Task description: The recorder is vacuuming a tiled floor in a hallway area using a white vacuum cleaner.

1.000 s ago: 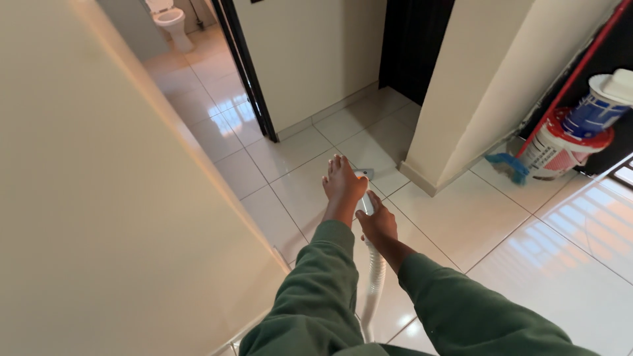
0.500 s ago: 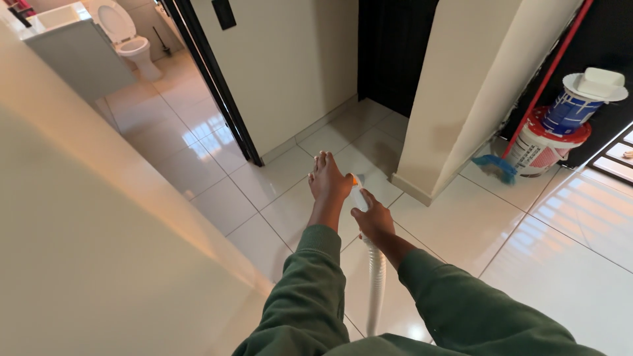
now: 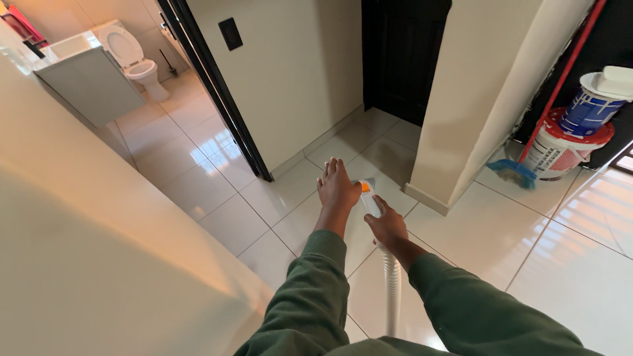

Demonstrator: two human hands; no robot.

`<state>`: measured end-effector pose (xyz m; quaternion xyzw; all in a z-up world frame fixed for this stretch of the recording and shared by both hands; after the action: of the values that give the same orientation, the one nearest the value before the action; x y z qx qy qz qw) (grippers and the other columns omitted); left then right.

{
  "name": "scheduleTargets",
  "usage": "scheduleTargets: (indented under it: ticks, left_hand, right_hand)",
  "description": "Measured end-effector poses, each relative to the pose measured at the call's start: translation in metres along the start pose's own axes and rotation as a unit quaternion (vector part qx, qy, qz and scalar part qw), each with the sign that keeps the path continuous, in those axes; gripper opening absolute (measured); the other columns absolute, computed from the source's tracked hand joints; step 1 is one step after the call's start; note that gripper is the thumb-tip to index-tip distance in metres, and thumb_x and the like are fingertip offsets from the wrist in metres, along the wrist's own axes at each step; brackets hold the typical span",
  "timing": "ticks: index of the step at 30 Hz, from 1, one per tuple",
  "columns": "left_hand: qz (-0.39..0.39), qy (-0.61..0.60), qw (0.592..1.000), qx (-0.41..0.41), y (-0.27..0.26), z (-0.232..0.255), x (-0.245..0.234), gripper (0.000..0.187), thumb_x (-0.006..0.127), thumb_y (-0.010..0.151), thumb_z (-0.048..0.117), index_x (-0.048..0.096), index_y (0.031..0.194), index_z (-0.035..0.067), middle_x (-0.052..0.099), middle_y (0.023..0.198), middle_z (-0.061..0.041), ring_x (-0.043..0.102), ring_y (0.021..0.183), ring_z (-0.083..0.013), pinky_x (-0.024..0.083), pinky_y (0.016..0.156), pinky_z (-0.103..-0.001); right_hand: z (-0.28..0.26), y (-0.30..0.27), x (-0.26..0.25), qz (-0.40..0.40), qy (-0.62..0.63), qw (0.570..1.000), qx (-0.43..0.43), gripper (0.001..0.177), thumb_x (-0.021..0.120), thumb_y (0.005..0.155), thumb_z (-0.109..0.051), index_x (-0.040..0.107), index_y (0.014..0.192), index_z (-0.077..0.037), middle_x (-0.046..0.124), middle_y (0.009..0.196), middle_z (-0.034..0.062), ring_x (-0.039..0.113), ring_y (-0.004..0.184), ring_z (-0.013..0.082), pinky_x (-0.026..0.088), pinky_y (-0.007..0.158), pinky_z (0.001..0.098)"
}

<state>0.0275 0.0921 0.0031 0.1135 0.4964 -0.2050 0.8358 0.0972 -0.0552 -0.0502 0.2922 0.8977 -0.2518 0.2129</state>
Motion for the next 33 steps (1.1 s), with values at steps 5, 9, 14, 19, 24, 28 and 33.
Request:
scheduleTargets:
  ticks: [5,9,14,19,24,28,33]
  left_hand:
    - [0.012,-0.003,1.0,0.014,0.01,-0.005,-0.003,0.09,0.077,0.086,0.032,0.028,0.159,0.014,0.022,0.17,-0.002,0.016,0.158,-0.0199,0.022,0.126,-0.052]
    - [0.013,0.004,1.0,0.024,0.014,-0.01,-0.003,0.091,0.079,0.085,0.032,0.028,0.158,0.014,0.021,0.17,-0.003,0.016,0.157,-0.0215,0.021,0.125,-0.052]
    - [0.025,0.009,0.999,0.037,0.009,-0.011,-0.003,0.089,0.08,0.084,0.033,0.033,0.157,0.014,0.025,0.17,-0.003,0.019,0.158,-0.0226,0.024,0.125,-0.052]
    - [0.022,-0.011,0.999,0.027,0.012,-0.003,0.002,0.09,0.079,0.083,0.032,0.032,0.157,0.014,0.025,0.169,-0.003,0.019,0.157,-0.0217,0.024,0.124,-0.052]
    - [0.023,-0.016,0.999,0.035,0.008,0.004,0.015,0.088,0.078,0.084,0.034,0.032,0.156,0.013,0.025,0.169,-0.002,0.019,0.157,-0.021,0.024,0.124,-0.052]
    - [0.011,-0.013,1.0,0.025,-0.002,0.013,0.002,0.09,0.078,0.084,0.035,0.031,0.157,0.014,0.024,0.169,-0.002,0.019,0.157,-0.0204,0.024,0.124,-0.053]
    - [0.012,-0.021,1.0,0.013,-0.005,0.015,0.008,0.088,0.078,0.084,0.035,0.032,0.156,0.015,0.025,0.169,-0.001,0.02,0.157,-0.0198,0.025,0.124,-0.052]
  right_hand:
    - [0.006,0.013,0.009,0.008,0.0,1.0,-0.012,0.078,0.066,0.088,-0.028,0.035,0.16,-0.029,0.075,0.106,0.0154,0.071,0.059,0.0249,0.065,0.059,0.0392]
    - [0.008,0.012,0.016,0.007,-0.025,1.0,-0.014,0.078,0.068,0.09,-0.031,0.034,0.16,-0.032,0.074,0.109,0.0148,0.071,0.058,0.0254,0.064,0.059,0.0384]
    - [0.007,-0.001,0.011,0.003,0.003,0.999,-0.036,0.074,0.068,0.09,-0.029,0.039,0.158,-0.03,0.076,0.107,0.0162,0.07,0.057,0.0263,0.062,0.058,0.0396]
    - [0.01,0.0,0.002,0.001,-0.003,0.999,-0.044,0.074,0.068,0.089,-0.026,0.038,0.157,-0.029,0.073,0.109,0.0134,0.07,0.057,0.026,0.063,0.059,0.0389]
    - [0.012,-0.01,-0.002,-0.004,-0.027,0.999,-0.022,0.076,0.066,0.089,-0.027,0.037,0.159,-0.031,0.075,0.11,0.0168,0.069,0.057,0.0254,0.063,0.06,0.038]
    - [0.01,-0.017,-0.009,-0.004,-0.016,1.0,-0.009,0.076,0.066,0.088,-0.027,0.038,0.158,-0.032,0.076,0.111,0.0156,0.069,0.056,0.0249,0.062,0.061,0.0379]
    - [0.018,-0.015,-0.009,-0.007,-0.026,0.999,-0.019,0.076,0.066,0.088,-0.027,0.036,0.158,-0.032,0.074,0.114,0.0151,0.07,0.057,0.0244,0.063,0.061,0.0372]
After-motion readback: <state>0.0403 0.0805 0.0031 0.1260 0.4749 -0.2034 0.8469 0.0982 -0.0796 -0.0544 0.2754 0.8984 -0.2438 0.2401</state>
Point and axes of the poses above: each hand's wrist, its own y-axis towards the middle knuckle, its own x-axis out of the palm, z = x × y, the point moved 6 cm from there along y, towards the middle knuckle
